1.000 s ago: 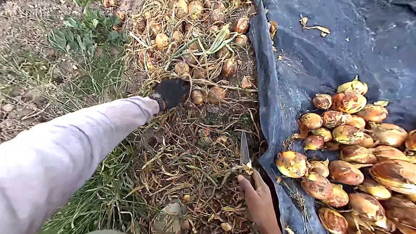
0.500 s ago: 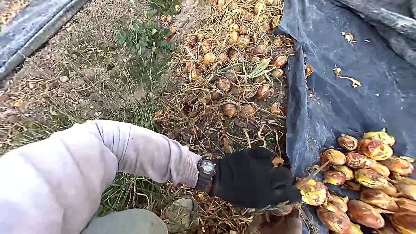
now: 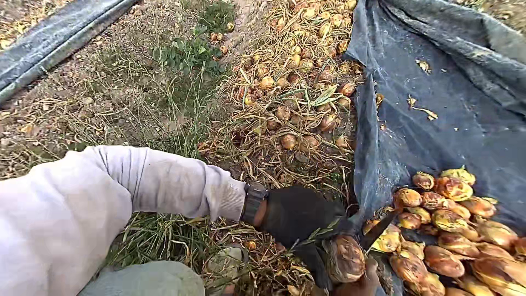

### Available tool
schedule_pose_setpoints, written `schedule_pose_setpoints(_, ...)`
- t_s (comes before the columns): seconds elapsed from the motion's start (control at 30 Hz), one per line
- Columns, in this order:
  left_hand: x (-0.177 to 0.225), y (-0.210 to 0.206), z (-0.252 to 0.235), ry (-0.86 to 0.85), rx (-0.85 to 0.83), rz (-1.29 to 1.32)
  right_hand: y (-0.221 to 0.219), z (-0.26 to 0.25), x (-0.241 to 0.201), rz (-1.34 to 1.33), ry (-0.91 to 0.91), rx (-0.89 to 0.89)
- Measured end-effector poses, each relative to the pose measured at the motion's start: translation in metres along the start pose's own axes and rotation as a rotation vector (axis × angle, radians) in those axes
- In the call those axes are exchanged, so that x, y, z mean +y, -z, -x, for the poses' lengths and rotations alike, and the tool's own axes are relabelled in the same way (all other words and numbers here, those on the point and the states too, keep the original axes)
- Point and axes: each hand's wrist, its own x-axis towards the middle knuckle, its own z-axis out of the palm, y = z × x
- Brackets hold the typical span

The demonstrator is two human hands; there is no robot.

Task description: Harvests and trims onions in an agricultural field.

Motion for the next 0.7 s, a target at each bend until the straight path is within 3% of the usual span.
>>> schedule_pose_setpoints(0.03, -0.018, -0.005, 0.006, 0.020, -0.065, 0.019, -0.002, -0.003, 0.002, 0.039, -0.092, 0.014)
schedule_pose_setpoints(0.13, -0.027, 0.033, -0.005, 0.307, -0.611, 0.050, 0.017, -0.019, 0.025, 0.061, -0.209, -0.181)
schedule_pose_setpoints(0.2, -0.057, 0.030, 0.004, 0.311, -0.478, 0.107, 0.024, -0.028, 0.033, 0.079, -0.184, -0.260)
schedule_pose_setpoints(0.27, -0.066, 0.061, -0.016, 0.556, -0.503, 0.140, 0.030, -0.032, 0.033, 0.085, -0.161, -0.309)
schedule_pose_setpoints(0.33, -0.080, 0.083, -0.037, 0.693, -0.508, -0.039, 0.032, -0.036, 0.036, 0.108, -0.173, -0.217)
schedule_pose_setpoints(0.37, -0.085, 0.085, -0.041, 0.639, -0.476, -0.117, 0.030, -0.041, 0.039, 0.136, -0.203, -0.119)
schedule_pose_setpoints(0.43, -0.083, 0.078, -0.046, 0.376, -0.442, -0.156, 0.035, -0.054, 0.050, 0.194, -0.290, 0.001)
schedule_pose_setpoints(0.53, -0.058, 0.028, -0.038, 0.131, -0.623, -0.013, 0.039, -0.058, 0.067, 0.257, -0.318, 0.051)
schedule_pose_setpoints(0.63, -0.049, -0.007, -0.036, 0.214, -0.895, 0.104, 0.022, -0.049, 0.069, 0.324, -0.212, 0.239)
schedule_pose_setpoints(0.7, -0.076, -0.006, -0.051, 0.338, -0.885, 0.039, 0.025, -0.050, 0.062, 0.402, -0.081, 0.237)
